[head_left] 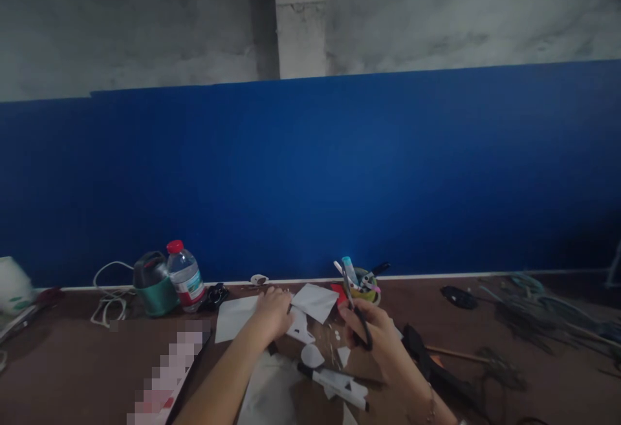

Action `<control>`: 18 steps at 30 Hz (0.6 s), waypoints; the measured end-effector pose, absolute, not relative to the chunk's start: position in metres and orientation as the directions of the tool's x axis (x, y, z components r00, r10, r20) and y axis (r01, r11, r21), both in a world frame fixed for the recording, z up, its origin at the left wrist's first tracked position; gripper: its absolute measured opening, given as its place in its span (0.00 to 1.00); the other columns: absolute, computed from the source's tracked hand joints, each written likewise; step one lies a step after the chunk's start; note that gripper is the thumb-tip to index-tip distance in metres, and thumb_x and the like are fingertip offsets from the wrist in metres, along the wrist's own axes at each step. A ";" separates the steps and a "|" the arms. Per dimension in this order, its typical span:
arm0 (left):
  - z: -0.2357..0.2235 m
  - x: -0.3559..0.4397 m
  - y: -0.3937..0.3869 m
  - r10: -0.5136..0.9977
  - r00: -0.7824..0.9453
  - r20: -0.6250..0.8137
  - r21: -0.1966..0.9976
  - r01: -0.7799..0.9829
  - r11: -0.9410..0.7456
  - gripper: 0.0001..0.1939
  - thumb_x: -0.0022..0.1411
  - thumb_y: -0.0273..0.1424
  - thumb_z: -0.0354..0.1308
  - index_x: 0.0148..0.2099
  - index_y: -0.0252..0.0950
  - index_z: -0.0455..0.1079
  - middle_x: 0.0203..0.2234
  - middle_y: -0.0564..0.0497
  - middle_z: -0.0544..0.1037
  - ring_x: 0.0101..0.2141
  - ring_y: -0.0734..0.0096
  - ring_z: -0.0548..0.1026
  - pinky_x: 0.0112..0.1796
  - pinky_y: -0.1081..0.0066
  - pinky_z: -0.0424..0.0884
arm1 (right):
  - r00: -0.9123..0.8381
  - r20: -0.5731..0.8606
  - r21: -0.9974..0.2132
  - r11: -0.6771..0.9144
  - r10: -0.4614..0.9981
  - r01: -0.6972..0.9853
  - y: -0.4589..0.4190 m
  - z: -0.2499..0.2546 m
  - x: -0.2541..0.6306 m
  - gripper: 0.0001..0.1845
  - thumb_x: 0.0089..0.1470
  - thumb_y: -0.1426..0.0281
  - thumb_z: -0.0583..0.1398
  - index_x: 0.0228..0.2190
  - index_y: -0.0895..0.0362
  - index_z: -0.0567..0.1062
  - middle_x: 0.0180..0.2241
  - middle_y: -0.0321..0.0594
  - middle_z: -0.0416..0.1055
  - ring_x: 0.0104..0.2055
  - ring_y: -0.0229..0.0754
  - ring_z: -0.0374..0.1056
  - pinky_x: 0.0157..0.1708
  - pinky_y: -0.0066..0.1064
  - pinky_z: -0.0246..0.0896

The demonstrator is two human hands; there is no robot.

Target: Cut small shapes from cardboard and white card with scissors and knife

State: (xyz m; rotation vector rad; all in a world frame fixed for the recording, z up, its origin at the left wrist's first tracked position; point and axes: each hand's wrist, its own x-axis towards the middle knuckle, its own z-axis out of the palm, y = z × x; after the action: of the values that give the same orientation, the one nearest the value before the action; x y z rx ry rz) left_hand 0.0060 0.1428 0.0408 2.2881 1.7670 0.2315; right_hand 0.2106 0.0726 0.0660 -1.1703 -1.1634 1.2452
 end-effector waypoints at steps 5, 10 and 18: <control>0.042 0.036 0.131 0.920 0.386 0.068 0.127 0.911 -0.392 0.23 0.48 0.43 0.61 0.44 0.35 0.70 0.44 0.39 0.74 0.49 0.48 0.66 0.49 0.54 0.60 | 0.002 -0.009 -0.999 -0.009 1.000 -0.033 0.074 0.064 0.211 0.20 0.39 0.53 0.64 0.21 0.57 0.68 0.12 0.30 0.63 0.15 0.34 0.59 0.18 0.25 0.52; 0.028 0.050 0.134 0.766 0.601 0.229 -0.088 0.796 -0.599 0.12 0.56 0.36 0.57 0.40 0.35 0.71 0.38 0.44 0.75 0.45 0.59 0.68 0.56 0.54 0.52 | -0.011 0.010 -0.999 0.010 1.000 -0.034 0.075 0.062 0.214 0.19 0.40 0.53 0.63 0.22 0.57 0.69 0.12 0.30 0.64 0.16 0.34 0.58 0.18 0.26 0.51; 0.070 0.001 0.137 0.750 0.219 0.624 0.095 0.932 -0.351 0.12 0.63 0.28 0.47 0.34 0.38 0.71 0.36 0.48 0.77 0.42 0.63 0.70 0.54 0.56 0.53 | 0.005 -0.017 -0.999 -0.017 1.000 -0.052 0.076 0.062 0.216 0.19 0.39 0.54 0.64 0.23 0.57 0.70 0.12 0.30 0.63 0.16 0.34 0.57 0.19 0.26 0.50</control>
State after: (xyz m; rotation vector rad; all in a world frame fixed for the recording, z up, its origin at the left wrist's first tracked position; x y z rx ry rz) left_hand 0.0007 0.1367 0.0696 2.6702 1.9145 1.0415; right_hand 0.2161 0.0762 0.0617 -1.1863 -1.1588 1.2415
